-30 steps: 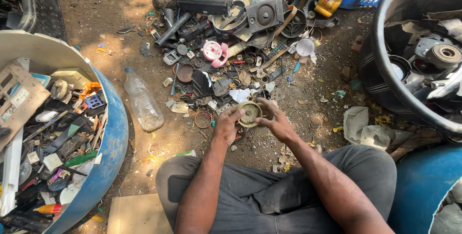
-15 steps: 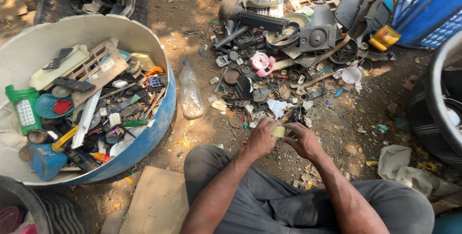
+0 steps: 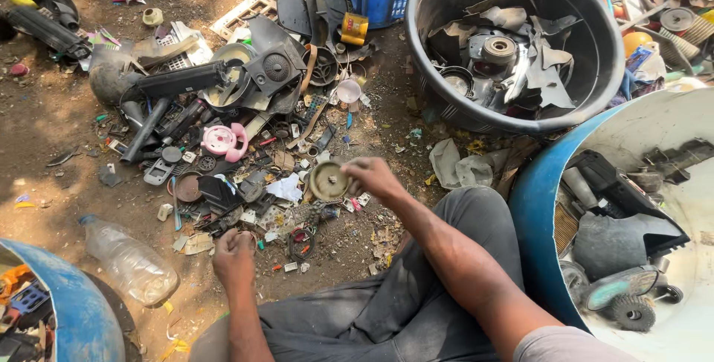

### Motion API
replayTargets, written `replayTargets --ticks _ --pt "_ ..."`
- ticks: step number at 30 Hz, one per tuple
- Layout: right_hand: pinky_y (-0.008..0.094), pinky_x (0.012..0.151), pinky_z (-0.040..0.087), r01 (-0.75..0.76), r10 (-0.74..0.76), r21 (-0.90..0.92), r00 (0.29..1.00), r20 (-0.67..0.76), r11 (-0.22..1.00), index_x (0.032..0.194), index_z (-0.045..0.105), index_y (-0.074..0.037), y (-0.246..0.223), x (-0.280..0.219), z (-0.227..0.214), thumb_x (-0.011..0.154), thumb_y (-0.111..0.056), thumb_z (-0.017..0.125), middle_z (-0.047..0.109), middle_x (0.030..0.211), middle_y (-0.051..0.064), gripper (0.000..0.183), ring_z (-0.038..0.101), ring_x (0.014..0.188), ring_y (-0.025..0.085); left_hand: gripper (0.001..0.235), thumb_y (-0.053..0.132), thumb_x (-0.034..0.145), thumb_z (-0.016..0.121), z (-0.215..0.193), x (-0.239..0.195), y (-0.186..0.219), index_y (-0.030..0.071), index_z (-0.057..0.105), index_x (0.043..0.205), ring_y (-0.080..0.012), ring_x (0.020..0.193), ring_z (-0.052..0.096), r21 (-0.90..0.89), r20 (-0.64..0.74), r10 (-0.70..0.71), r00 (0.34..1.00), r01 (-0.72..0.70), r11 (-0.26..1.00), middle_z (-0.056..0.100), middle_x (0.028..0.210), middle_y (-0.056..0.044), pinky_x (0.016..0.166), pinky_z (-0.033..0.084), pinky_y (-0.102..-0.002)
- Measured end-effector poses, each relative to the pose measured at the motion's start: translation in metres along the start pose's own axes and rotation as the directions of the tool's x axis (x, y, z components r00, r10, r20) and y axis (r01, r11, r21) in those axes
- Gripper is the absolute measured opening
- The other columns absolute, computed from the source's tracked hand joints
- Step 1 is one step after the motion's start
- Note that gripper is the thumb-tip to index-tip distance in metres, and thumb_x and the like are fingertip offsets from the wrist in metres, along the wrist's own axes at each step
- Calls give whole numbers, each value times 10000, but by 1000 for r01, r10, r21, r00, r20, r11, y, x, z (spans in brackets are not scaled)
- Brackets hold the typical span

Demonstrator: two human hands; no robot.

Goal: The person sits on the ground and sorts through a pile of mixed scrap materials, picking up various plastic and metal parts. They inspect items such as plastic trays, metal rings, and electronic components, then place them into nearby blue barrels or a black bin.

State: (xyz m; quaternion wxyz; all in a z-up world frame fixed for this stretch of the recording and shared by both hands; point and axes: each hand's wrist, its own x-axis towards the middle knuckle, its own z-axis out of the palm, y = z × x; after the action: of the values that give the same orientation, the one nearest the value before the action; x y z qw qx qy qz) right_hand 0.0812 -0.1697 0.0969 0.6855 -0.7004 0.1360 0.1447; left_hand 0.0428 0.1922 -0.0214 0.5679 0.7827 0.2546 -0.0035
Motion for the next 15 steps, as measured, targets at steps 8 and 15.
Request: replayTargets --ticks 8,15 --pt "394 687 591 290 -181 377 937 -299 880 1019 705 -51 -33 -15 -28 956 -321 657 732 925 114 281 698 763 217 475 291 885 755 17 -1 20 20 678 1268 -219 951 722 198 72 139 988 -150 968 733 1114 -121 864 556 -379" --pt "311 539 467 235 -282 -660 959 37 714 814 713 -31 35 4 44 1002 -396 733 707 780 87 411 582 631 144 343 341 988 695 6 -8 23 32 804 888 -229 996 721 241 -56 256 965 -236 941 780 1098 -96 920 545 -391"
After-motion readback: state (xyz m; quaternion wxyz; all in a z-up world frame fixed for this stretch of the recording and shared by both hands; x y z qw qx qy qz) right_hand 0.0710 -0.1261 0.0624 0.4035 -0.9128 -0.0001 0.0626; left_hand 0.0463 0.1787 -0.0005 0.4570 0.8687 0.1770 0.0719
